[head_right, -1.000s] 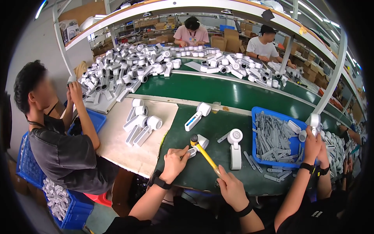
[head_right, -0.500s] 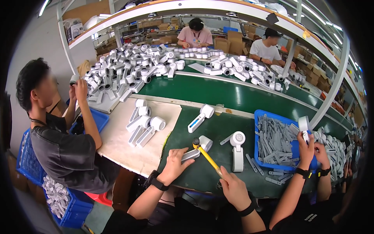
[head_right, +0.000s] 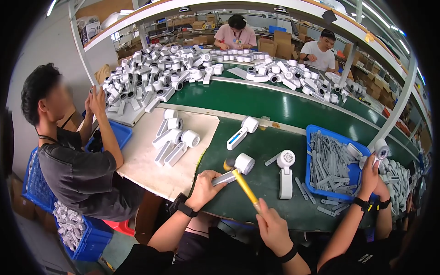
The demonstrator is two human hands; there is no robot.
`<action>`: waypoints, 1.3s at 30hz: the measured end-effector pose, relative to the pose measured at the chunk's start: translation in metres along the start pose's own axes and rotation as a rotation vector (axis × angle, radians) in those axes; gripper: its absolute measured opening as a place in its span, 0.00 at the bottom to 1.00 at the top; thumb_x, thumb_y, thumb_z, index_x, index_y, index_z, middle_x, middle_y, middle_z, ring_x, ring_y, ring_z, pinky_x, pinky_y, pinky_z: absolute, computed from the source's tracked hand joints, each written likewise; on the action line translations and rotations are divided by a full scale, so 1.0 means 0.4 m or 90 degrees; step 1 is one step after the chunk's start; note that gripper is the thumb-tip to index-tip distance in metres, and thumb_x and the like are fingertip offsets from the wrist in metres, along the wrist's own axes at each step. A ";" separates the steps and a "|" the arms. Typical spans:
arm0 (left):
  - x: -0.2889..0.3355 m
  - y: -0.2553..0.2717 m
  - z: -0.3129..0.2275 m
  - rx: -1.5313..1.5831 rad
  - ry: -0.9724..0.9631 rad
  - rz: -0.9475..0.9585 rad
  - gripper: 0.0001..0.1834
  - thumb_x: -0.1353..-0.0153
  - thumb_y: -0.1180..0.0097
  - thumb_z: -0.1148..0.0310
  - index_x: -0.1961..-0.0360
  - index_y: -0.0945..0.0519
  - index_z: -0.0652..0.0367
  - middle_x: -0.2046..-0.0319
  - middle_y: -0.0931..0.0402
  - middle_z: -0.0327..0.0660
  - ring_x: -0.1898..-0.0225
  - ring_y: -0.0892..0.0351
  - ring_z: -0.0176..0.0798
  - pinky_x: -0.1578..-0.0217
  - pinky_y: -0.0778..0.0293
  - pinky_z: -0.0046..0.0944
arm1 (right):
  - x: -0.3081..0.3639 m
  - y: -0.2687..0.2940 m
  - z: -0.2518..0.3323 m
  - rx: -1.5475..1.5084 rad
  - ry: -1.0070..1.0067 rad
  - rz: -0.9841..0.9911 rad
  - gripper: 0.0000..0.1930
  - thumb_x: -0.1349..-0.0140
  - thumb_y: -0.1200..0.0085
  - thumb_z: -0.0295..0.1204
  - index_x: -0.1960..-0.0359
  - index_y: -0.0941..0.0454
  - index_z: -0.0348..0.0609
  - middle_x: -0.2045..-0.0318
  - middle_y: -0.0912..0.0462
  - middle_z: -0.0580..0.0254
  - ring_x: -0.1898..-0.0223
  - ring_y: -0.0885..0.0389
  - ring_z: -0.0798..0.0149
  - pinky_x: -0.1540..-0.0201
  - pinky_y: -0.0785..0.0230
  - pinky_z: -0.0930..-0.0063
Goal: The person assembles handheld fans by fitting a grey plastic strip into a white fan body and striking it with a yellow mallet. They then attach a fan head to the assembly before placing the finished product on the table and repeating the process.
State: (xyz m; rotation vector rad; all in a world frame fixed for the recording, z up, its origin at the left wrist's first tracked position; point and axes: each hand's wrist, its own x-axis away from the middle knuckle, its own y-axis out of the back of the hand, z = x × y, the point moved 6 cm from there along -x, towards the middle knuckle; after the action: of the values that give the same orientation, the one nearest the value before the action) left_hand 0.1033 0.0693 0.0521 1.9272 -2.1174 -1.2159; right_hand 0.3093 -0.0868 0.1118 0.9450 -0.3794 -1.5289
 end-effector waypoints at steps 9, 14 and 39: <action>0.003 0.000 -0.005 -0.047 -0.007 -0.016 0.15 0.49 0.29 0.64 0.65 0.16 0.62 0.67 0.18 0.49 0.61 0.20 0.53 0.54 0.28 0.48 | 0.023 -0.039 -0.016 0.073 -0.034 0.076 0.25 0.37 0.45 0.24 0.36 0.30 0.42 0.70 0.23 0.49 0.69 0.22 0.46 0.64 0.28 0.60; 0.053 0.027 0.035 -0.050 0.044 -0.031 0.17 0.54 0.26 0.63 0.65 0.16 0.61 0.67 0.18 0.47 0.61 0.21 0.53 0.56 0.27 0.46 | 0.016 -0.027 0.002 -0.016 -0.029 0.054 0.25 0.37 0.44 0.24 0.37 0.29 0.42 0.64 0.20 0.47 0.64 0.20 0.45 0.60 0.27 0.62; 0.076 0.026 0.071 -0.024 0.087 -0.069 0.18 0.59 0.24 0.65 0.66 0.13 0.59 0.70 0.21 0.46 0.61 0.26 0.50 0.57 0.29 0.46 | 0.009 -0.060 0.048 -0.020 0.018 0.063 0.25 0.36 0.45 0.24 0.36 0.30 0.42 0.68 0.22 0.52 0.67 0.21 0.47 0.64 0.28 0.62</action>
State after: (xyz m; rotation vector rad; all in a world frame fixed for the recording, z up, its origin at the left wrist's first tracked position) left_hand 0.0732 0.0570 0.0240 2.0677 -1.9341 -1.0965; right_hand 0.2793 -0.0904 0.1052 0.9091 -0.3751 -1.4270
